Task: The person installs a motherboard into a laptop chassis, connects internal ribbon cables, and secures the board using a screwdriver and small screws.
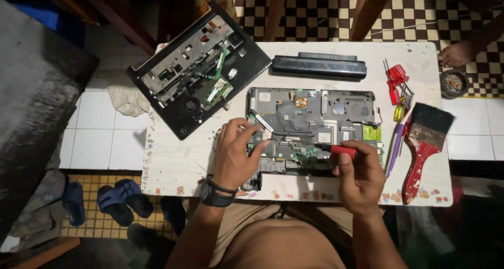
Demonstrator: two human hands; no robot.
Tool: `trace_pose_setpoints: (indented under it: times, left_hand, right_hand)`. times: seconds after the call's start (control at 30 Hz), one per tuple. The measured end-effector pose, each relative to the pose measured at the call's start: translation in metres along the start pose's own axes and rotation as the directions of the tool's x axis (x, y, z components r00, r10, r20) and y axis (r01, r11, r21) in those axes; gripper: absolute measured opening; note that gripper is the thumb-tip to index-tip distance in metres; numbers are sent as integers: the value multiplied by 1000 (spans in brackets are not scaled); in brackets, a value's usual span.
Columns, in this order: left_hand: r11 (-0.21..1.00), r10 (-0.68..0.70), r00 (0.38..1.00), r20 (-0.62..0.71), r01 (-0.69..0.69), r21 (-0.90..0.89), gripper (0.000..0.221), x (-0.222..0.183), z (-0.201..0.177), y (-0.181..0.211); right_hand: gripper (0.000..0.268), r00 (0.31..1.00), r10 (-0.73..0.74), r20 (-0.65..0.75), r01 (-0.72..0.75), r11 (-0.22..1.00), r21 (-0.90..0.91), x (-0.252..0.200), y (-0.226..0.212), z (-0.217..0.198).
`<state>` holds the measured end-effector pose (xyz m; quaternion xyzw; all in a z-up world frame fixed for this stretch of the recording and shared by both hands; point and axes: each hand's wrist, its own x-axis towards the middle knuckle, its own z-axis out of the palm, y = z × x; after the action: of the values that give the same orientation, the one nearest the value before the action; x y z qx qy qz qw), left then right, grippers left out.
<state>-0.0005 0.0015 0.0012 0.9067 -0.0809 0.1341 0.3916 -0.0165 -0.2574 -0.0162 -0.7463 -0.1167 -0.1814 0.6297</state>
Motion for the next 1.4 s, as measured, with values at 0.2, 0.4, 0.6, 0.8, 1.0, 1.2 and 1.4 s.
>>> trace_pose_setpoints:
  times: [0.2, 0.4, 0.6, 0.8, 1.0, 1.2, 1.4]
  left_hand:
    - [998, -6, 953, -304, 27, 65, 29, -21, -28, -25]
    - [976, -162, 906, -392, 205, 70, 21, -54, -67, -42]
    - [981, -118, 932, -342, 163, 107, 14, -66, -60, -60]
    - [974, -94, 929, -357, 159, 159, 13, -67, -59, -62]
    - [974, -35, 938, -346, 109, 199, 13, -64, -64, -59]
    - [972, -39, 944, -326, 113, 208, 16, -63, -63, -62]
    - [969, -57, 949, -310, 127, 210, 17, -62, -63, -61]
  right_hand:
    - [21, 997, -64, 44, 66, 996, -55, 12, -28, 30]
    - [23, 970, -108, 216, 126, 989, -72, 1, -42, 74]
    - [24, 933, -186, 307, 220, 972, -81, 3, -53, 105]
    - [25, 919, -178, 351, 239, 961, -138, 9, -54, 118]
    - [25, 898, -213, 385, 296, 940, -170, 15, -57, 129]
    - [28, 899, -195, 391, 280, 944, -175, 12, -51, 130]
    - [28, 893, -213, 396, 291, 945, -148, 19, -56, 131]
